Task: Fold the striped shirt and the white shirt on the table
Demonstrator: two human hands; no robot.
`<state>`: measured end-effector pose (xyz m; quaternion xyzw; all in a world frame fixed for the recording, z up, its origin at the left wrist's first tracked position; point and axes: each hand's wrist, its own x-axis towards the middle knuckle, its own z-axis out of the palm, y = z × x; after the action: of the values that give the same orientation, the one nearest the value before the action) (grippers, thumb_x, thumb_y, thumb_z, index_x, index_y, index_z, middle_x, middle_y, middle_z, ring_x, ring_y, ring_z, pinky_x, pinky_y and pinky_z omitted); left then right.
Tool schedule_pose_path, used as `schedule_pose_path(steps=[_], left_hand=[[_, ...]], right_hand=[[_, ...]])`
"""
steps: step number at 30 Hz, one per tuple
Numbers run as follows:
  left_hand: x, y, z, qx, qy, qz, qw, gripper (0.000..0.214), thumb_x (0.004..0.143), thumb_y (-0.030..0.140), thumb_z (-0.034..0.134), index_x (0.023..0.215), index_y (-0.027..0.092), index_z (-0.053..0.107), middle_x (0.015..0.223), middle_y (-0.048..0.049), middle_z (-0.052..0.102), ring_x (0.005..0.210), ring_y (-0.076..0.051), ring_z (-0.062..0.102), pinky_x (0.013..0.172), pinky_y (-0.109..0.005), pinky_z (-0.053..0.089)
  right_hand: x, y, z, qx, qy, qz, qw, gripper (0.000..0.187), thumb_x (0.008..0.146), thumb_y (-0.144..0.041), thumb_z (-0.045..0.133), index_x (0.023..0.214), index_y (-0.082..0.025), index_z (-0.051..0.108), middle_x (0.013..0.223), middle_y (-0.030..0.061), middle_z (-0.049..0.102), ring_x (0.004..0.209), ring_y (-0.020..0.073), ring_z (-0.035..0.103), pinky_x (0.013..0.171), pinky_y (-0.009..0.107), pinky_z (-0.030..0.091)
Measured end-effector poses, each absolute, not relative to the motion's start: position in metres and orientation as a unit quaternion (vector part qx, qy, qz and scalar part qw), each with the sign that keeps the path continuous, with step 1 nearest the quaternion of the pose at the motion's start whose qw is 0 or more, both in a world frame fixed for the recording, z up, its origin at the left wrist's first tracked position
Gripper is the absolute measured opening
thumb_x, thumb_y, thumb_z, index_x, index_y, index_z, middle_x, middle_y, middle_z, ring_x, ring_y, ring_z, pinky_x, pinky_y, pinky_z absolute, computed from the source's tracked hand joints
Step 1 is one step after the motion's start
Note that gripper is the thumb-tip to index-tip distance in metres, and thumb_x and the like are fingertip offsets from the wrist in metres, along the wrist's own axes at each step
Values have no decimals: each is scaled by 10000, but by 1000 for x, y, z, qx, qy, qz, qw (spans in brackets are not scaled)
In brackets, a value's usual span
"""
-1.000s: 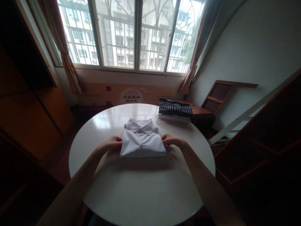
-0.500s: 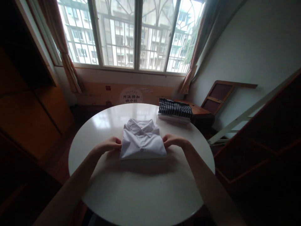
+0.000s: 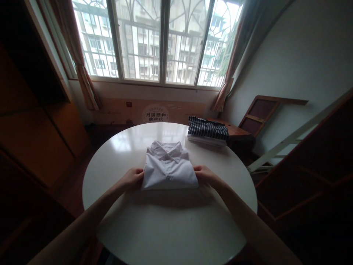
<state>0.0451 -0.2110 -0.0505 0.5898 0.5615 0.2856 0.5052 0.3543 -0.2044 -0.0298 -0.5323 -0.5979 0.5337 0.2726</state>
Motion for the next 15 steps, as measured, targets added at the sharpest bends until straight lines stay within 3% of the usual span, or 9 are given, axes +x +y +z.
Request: schedule_pose_path(steps=[5, 9, 15], left_hand=[[40, -217, -44, 589, 546, 270, 530, 498, 545, 592, 597, 618, 100, 591, 497, 6, 519, 466, -102, 439, 466, -214, 303], [39, -221, -43, 608, 542, 249, 524, 453, 591, 548, 575, 645, 99, 610, 526, -5, 550, 490, -119, 465, 479, -219, 309], [45, -220, -42, 665, 574, 257, 402, 307, 628, 402, 535, 668, 114, 635, 624, -33, 611, 597, -167, 537, 519, -231, 358]], right_hand=[[359, -208, -17, -498, -639, 537, 237, 213, 574, -260, 601, 680, -86, 659, 604, 12, 610, 558, 127, 521, 507, 213, 373], [359, -213, -21, -495, -635, 542, 241, 238, 566, -270, 600, 710, -95, 672, 656, 19, 637, 620, 155, 553, 551, 229, 402], [354, -210, -32, -545, -622, 490, 275, 163, 556, -235, 569, 655, -115, 616, 555, -2, 590, 527, 132, 538, 468, 213, 407]])
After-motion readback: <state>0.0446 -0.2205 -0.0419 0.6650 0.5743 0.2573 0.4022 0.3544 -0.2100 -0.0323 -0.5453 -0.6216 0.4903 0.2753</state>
